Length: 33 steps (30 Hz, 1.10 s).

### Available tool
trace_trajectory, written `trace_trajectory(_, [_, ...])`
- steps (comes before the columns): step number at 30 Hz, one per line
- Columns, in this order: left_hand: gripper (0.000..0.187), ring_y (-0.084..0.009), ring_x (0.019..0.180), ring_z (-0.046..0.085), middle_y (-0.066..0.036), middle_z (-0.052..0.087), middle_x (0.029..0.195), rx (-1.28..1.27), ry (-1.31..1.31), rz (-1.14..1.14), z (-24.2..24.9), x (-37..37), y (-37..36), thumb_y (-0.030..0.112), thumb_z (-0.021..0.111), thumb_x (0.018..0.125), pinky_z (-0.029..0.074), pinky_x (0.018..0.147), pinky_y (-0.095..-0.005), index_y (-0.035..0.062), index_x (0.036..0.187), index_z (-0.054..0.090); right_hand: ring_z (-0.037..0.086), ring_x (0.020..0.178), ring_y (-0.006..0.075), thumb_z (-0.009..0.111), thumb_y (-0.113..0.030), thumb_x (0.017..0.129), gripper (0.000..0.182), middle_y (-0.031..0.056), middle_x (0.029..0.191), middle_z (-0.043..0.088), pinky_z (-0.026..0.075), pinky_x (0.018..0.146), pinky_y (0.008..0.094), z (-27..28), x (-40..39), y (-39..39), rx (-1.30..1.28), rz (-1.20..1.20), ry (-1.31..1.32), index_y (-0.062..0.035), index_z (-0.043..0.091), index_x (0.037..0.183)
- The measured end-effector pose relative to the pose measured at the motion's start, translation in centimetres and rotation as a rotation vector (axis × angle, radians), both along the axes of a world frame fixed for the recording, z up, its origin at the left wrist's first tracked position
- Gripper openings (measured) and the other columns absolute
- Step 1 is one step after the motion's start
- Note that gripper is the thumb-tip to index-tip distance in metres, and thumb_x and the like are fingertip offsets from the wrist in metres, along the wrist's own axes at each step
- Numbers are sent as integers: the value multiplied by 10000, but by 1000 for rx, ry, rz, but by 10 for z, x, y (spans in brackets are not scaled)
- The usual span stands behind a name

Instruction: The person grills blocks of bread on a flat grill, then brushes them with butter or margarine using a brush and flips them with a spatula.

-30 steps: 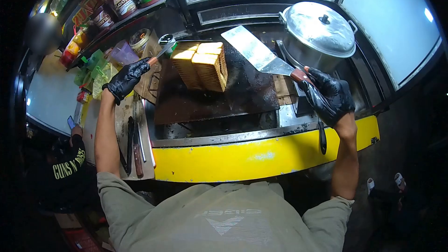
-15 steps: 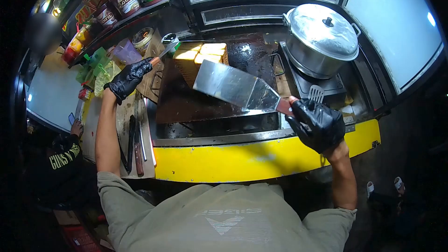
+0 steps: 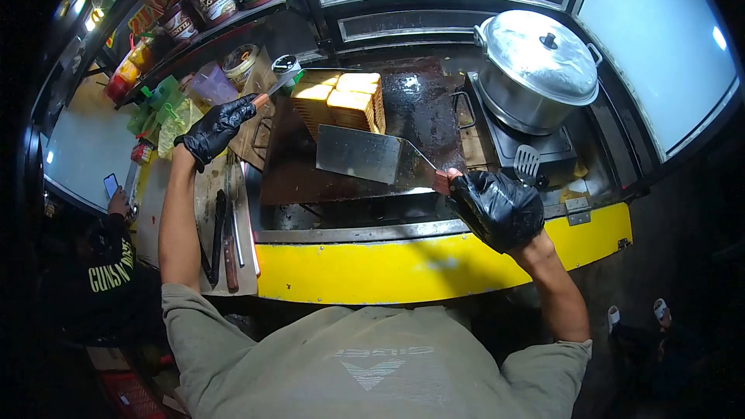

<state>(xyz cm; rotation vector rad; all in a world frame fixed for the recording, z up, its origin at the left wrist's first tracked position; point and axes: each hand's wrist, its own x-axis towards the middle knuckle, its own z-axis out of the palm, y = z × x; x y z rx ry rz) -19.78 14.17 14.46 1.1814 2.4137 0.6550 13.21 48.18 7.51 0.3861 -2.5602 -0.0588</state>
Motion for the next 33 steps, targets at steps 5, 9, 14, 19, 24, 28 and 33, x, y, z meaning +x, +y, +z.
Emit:
trace_trajectory(5, [421, -234, 1285, 432, -100, 475, 1373, -12, 34, 6, 1, 0, -1, 323, 304, 1011, 306, 1085, -304, 138, 1353, 466, 672, 860, 236, 664, -143, 815, 542, 67, 1121, 654, 553, 659, 327, -3, -3, 1, 8, -28, -56, -109, 488, 1326])
trace_trajectory(9, [417, -240, 1263, 457, -104, 504, 1347, -1, 19, 49, -1, 0, -1, 327, 330, 1005, 324, 1065, -297, 130, 1341, 480, 667, 841, 239, 636, -106, 832, 452, 65, 1077, 663, 546, 633, 314, -12, -8, 1, 6, -41, -67, -112, 544, 1275])
trace_trajectory(14, [416, -243, 1251, 469, -113, 513, 1335, 49, -24, 57, -6, -6, -1, 322, 347, 1002, 337, 1048, -292, 113, 1334, 485, 638, 705, 222, 624, -90, 839, 396, 84, 941, 666, 501, 535, 314, -6, -27, -19, 31, -91, -39, -110, 576, 1232])
trace_trajectory(19, [418, -226, 1259, 460, -113, 510, 1341, 14, 37, -40, -5, -20, 4, 293, 363, 999, 329, 1053, -288, 68, 1332, 476, 579, 575, 196, 594, -103, 861, 411, 82, 805, 641, 421, 442, 299, -24, -67, -11, 130, -86, 106, -103, 533, 1267])
trace_trajectory(24, [487, -221, 1252, 467, -129, 502, 1347, -154, 18, 38, 16, -27, 29, 359, 427, 969, 331, 1050, -301, 17, 1312, 478, 587, 564, 214, 568, -118, 883, 469, 92, 790, 647, 418, 431, 307, -5, -103, 11, 149, -49, 208, -121, 461, 1340])
trace_trajectory(28, [641, -227, 1202, 467, -135, 480, 1330, -182, -26, -15, 3, -103, 27, 526, 457, 913, 354, 1011, -328, 12, 1296, 466, 598, 575, 280, 576, -107, 874, 448, 110, 774, 640, 468, 482, 355, -2, -135, 33, 96, 34, 259, -116, 473, 1310])
trace_trajectory(33, [690, -209, 1078, 477, -110, 515, 1209, -227, -175, 104, -22, -115, 100, 613, 463, 875, 372, 953, -320, 8, 1204, 501, 637, 688, 314, 527, -220, 901, 128, 130, 738, 630, 496, 551, 409, -3, -168, 47, 81, -204, -122, -118, 570, 966])
